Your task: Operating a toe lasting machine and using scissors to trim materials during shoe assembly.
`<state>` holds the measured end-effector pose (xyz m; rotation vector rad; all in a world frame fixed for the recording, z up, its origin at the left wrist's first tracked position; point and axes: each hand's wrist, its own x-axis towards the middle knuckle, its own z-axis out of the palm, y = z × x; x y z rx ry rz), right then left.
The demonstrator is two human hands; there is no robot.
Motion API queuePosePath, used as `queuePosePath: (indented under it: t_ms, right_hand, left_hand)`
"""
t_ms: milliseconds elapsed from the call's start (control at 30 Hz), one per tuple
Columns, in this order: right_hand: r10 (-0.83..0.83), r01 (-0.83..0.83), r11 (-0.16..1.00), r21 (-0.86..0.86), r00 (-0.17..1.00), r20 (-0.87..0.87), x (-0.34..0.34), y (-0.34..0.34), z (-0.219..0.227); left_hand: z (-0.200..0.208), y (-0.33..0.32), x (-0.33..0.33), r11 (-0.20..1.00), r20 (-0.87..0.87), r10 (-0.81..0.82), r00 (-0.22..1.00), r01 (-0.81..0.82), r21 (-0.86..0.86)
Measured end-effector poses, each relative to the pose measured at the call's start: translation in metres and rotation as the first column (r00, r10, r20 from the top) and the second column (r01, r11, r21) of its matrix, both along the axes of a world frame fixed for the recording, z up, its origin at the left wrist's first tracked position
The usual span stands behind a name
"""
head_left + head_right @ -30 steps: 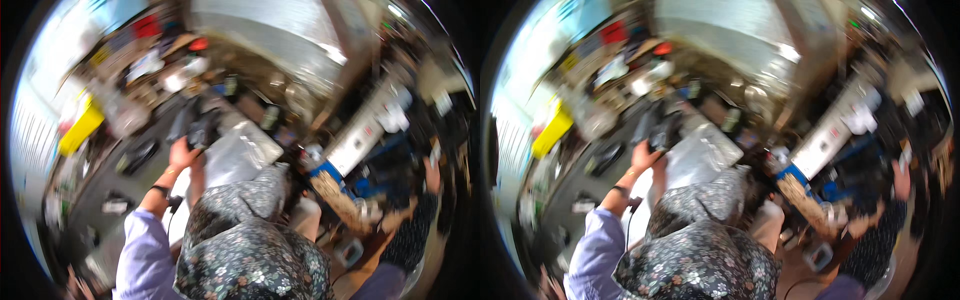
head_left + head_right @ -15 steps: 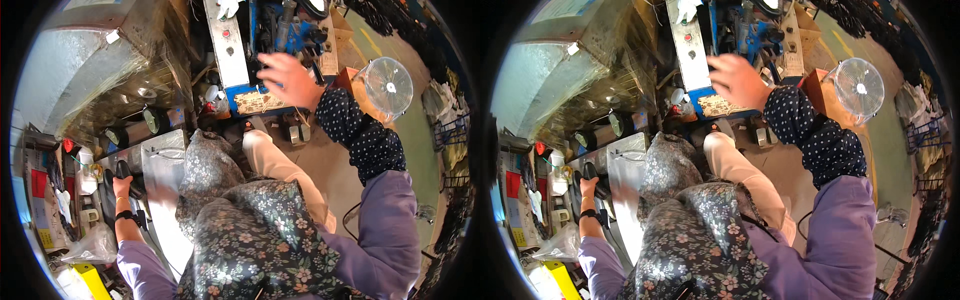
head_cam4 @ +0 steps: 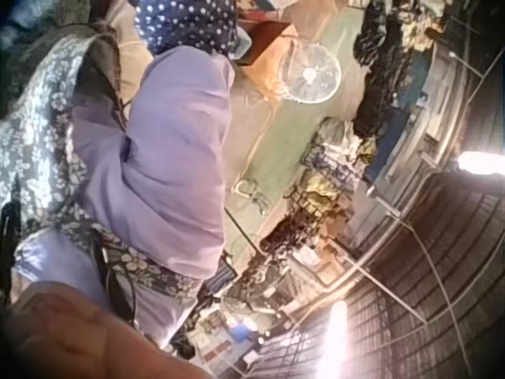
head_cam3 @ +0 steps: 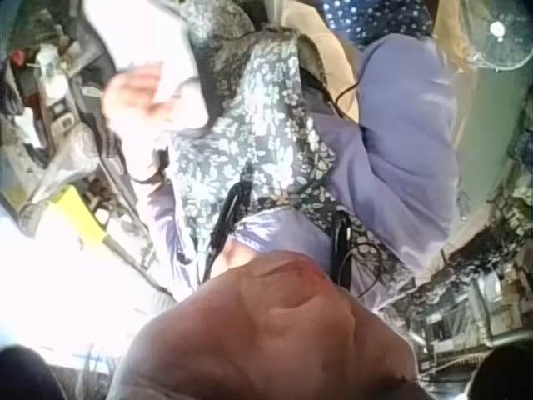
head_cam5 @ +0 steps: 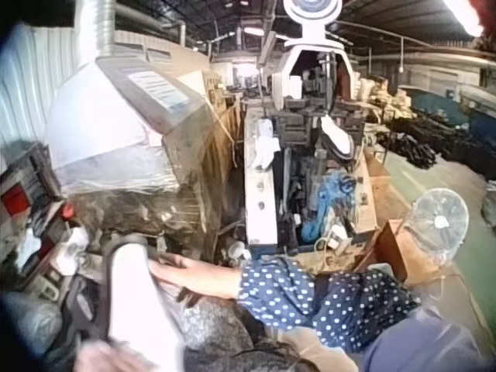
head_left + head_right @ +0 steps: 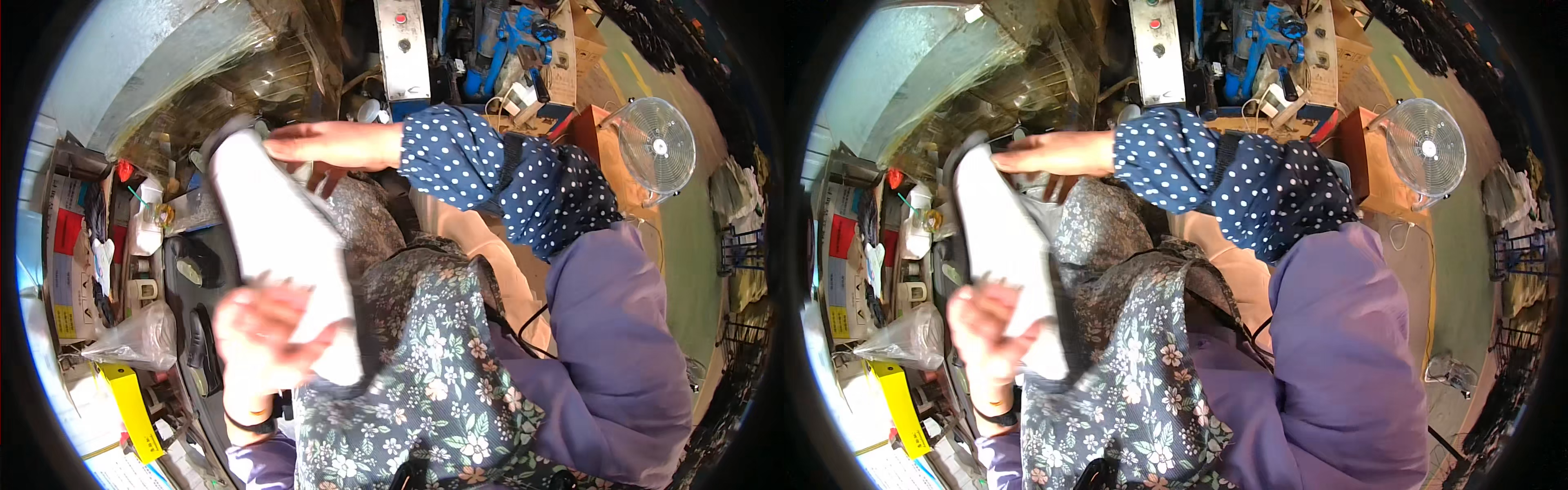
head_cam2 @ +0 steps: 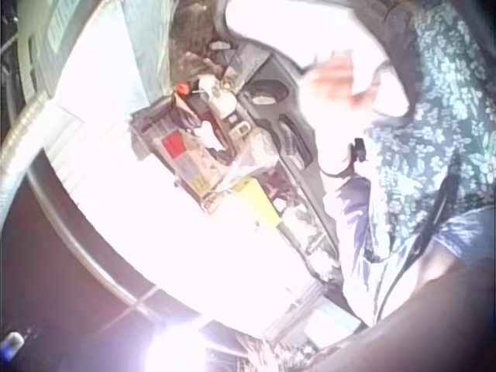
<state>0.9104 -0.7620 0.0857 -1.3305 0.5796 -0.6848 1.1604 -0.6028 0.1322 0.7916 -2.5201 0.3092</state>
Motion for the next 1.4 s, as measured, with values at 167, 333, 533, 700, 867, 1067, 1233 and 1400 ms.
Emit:
queuePosePath:
  t_ms: [167, 333, 533, 700, 867, 1067, 1233, 1400]
  right_hand:
    - [-0.318, 0.317, 0.948, 0.027, 0.946, 0.065, -0.029, 0.040, -0.008]
    - [-0.533, 0.507, 0.834, -0.220, 0.843, -0.078, -0.035, 0.064, -0.080]
    - [-0.327, 0.268, 0.888, -0.375, 0.939, -0.104, -0.014, 0.077, -0.087]
    - [-0.313, 0.178, 0.854, -0.489, 0.926, -0.210, -0.011, 0.074, -0.089]
    - [-0.319, 0.218, 0.913, -0.344, 0.907, -0.273, 0.006, 0.082, -0.108]
    - [-0.604, 0.458, 0.791, -0.406, 0.692, -0.395, 0.000, 0.131, -0.132]
    - [-0.428, 0.468, 0.857, 0.217, 0.879, -0.208, -0.021, 0.118, -0.161]
    - [-0.213, 0.325, 0.891, 0.317, 0.916, -0.341, 0.004, 0.117, -0.159]
  left_hand:
    - [-0.040, 0.005, -0.055, 0.860, 0.469, -0.408, 0.783, 0.502, -0.090]
    - [-0.073, -0.019, -0.051, 0.775, -0.365, -0.266, 0.892, 0.423, 0.470]
    - [-0.102, -0.072, -0.071, 0.358, -0.488, 0.429, 0.760, 0.353, 0.865]
    - [-0.141, -0.054, -0.069, 0.588, -0.493, 0.448, 0.746, 0.170, 0.791]
    - [-0.156, -0.058, -0.059, 0.622, -0.423, 0.536, 0.731, -0.003, 0.783]
    - [-0.160, -0.082, -0.039, 0.743, -0.378, 0.446, 0.811, -0.100, 0.662]
    - [-0.162, -0.070, -0.031, 0.250, -0.486, 0.720, 0.496, 0.467, 0.848]
    - [-0.161, -0.061, -0.029, 0.280, -0.531, 0.766, 0.363, 0.556, 0.783]
